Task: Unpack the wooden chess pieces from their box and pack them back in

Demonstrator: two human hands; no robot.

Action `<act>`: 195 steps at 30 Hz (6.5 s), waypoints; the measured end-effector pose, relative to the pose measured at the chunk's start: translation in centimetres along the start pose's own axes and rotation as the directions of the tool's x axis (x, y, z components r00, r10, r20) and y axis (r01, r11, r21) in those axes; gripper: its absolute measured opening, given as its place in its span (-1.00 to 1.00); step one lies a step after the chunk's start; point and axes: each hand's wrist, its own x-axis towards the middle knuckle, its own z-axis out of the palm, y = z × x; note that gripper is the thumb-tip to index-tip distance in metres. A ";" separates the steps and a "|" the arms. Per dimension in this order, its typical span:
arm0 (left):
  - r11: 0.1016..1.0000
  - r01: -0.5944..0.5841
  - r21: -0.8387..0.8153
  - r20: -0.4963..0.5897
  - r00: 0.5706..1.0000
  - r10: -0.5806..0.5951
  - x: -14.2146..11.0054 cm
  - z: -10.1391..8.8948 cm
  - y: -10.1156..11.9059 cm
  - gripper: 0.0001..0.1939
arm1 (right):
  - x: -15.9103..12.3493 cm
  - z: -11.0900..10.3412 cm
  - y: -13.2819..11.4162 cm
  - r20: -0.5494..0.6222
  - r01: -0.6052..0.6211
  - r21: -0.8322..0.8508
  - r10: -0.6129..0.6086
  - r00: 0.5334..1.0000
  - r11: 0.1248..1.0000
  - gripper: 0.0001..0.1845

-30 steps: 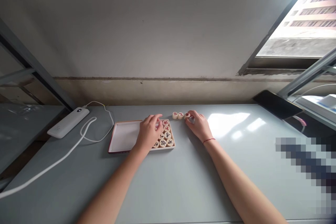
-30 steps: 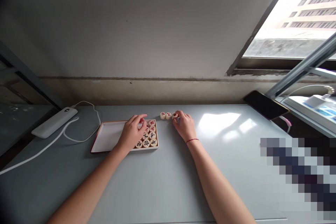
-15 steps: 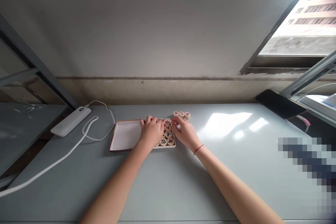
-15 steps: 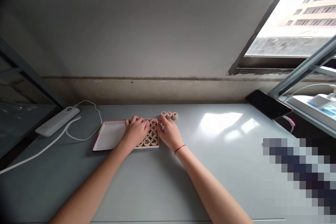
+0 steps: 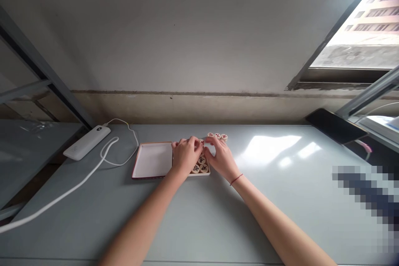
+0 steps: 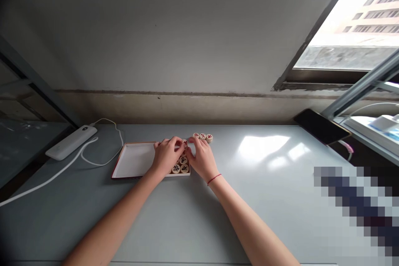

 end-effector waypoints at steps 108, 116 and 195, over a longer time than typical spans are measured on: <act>0.968 -0.243 0.065 -0.042 0.968 0.246 0.6 -3.5 -6.1 -0.80 | 0.6 -2.3 -0.3 0.166 -0.076 -0.037 0.081 0.983 0.996 -0.63; 0.937 -0.283 0.207 0.088 0.959 0.270 -0.6 -3.3 -7.4 -0.71 | -0.3 -0.5 -1.0 0.258 -0.060 -0.049 0.071 0.963 0.997 -0.59; 0.978 -0.144 -0.151 -0.191 0.975 0.114 -2.1 -2.7 -2.9 -0.78 | -0.1 -0.3 2.7 0.021 -0.159 -0.112 0.162 0.986 0.981 -0.83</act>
